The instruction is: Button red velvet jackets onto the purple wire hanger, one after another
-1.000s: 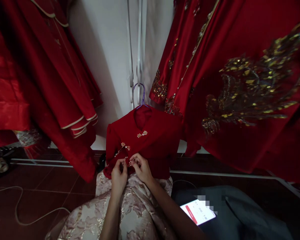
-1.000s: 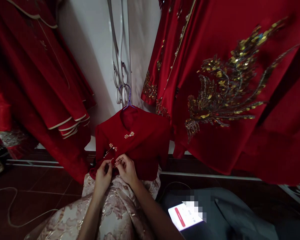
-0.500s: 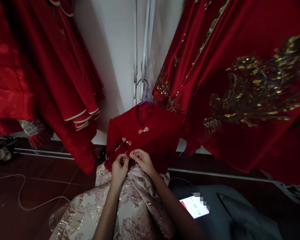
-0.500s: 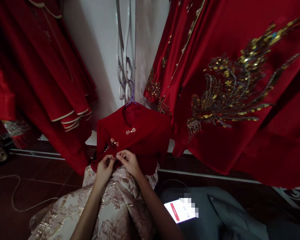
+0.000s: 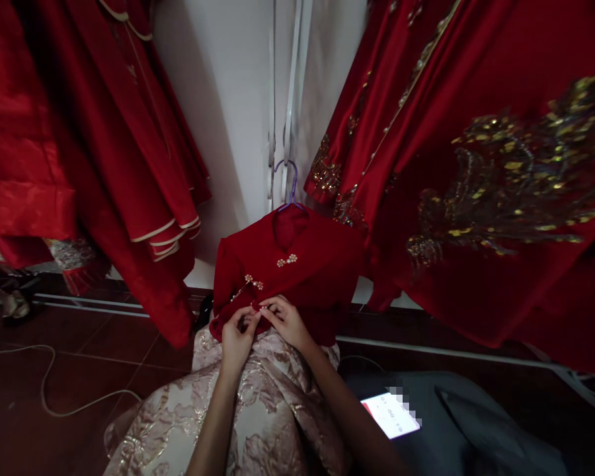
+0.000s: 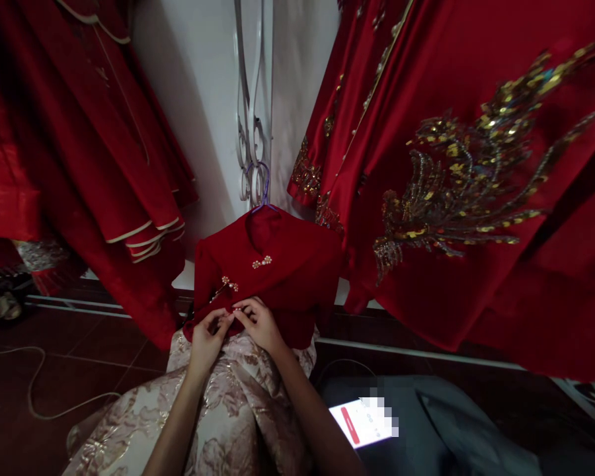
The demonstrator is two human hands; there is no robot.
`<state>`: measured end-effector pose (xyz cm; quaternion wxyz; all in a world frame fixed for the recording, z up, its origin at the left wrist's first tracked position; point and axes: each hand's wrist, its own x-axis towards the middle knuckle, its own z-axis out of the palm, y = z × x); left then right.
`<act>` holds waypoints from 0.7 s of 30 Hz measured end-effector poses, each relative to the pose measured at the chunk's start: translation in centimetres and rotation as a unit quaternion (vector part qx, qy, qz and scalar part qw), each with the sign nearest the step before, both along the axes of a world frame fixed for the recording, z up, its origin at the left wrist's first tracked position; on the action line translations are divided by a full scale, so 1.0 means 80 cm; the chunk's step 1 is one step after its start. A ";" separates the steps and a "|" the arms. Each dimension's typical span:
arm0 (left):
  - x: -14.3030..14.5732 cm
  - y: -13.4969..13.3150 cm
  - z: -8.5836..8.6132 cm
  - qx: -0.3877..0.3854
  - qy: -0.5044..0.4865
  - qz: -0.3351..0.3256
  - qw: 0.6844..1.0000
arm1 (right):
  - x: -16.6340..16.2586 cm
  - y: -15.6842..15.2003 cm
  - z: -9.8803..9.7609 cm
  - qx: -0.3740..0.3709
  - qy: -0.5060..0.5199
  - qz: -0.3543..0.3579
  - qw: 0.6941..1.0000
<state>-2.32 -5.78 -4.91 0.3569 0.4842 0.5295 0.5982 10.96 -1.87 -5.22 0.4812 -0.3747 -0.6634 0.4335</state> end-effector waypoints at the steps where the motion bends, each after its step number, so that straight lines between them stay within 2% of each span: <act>1: 0.000 0.000 0.001 -0.002 -0.003 0.002 1.000 | -0.001 0.001 -0.002 -0.002 0.003 -0.003 1.000; 7: 0.000 0.001 -0.004 -0.021 -0.017 0.005 1.000 | -0.004 0.000 -0.004 0.027 0.000 -0.038 0.999; 14: -0.001 0.004 -0.012 -0.005 0.011 0.013 1.000 | -0.003 -0.005 -0.001 0.060 -0.033 -0.044 0.997; 21: 0.003 0.000 -0.015 0.041 0.095 0.046 0.994 | -0.004 -0.006 0.000 0.058 -0.028 -0.043 0.997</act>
